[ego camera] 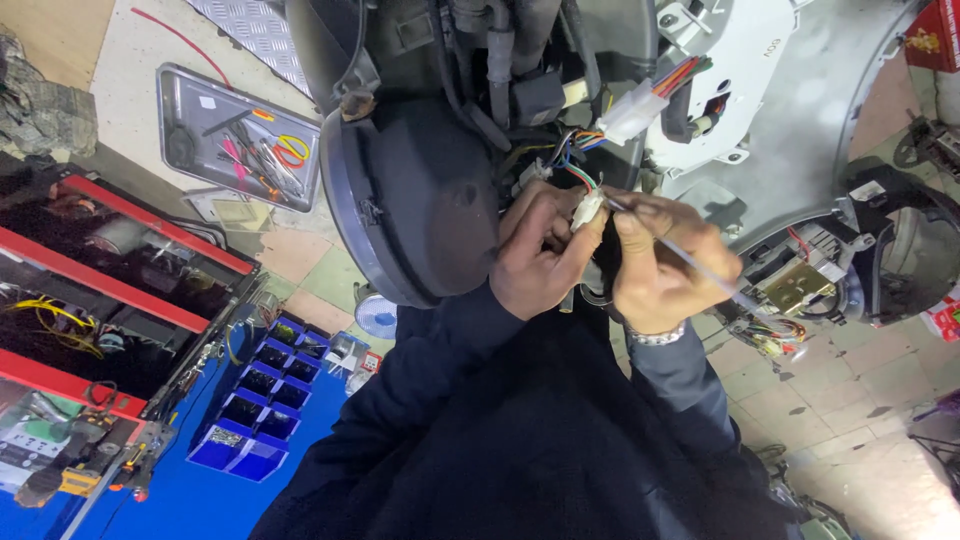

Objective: Disconnecting electrical wiring harnesses and connectors from the front of a motorcycle using a screwdriver to release tabs.

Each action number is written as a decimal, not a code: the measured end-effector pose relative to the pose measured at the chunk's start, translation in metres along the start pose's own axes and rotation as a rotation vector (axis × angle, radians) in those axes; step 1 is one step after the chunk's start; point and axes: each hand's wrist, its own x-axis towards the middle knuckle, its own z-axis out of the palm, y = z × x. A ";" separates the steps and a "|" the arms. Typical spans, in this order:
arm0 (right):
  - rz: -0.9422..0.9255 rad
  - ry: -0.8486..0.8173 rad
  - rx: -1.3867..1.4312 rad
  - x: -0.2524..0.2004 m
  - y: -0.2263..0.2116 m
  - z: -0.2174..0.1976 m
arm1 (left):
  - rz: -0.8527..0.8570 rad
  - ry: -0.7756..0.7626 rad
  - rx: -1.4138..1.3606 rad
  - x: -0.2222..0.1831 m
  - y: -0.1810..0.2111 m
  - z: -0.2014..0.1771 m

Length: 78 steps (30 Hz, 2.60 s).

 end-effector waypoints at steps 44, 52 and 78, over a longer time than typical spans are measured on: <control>0.757 -0.450 0.206 0.070 -0.053 -0.008 | -0.655 0.116 -0.490 -0.033 0.028 0.013; 1.000 -0.304 0.415 0.053 -0.045 -0.003 | -0.539 0.240 -0.267 -0.041 0.016 0.022; 0.930 -0.251 0.640 0.039 -0.022 -0.016 | -0.114 0.355 0.149 -0.082 0.088 0.037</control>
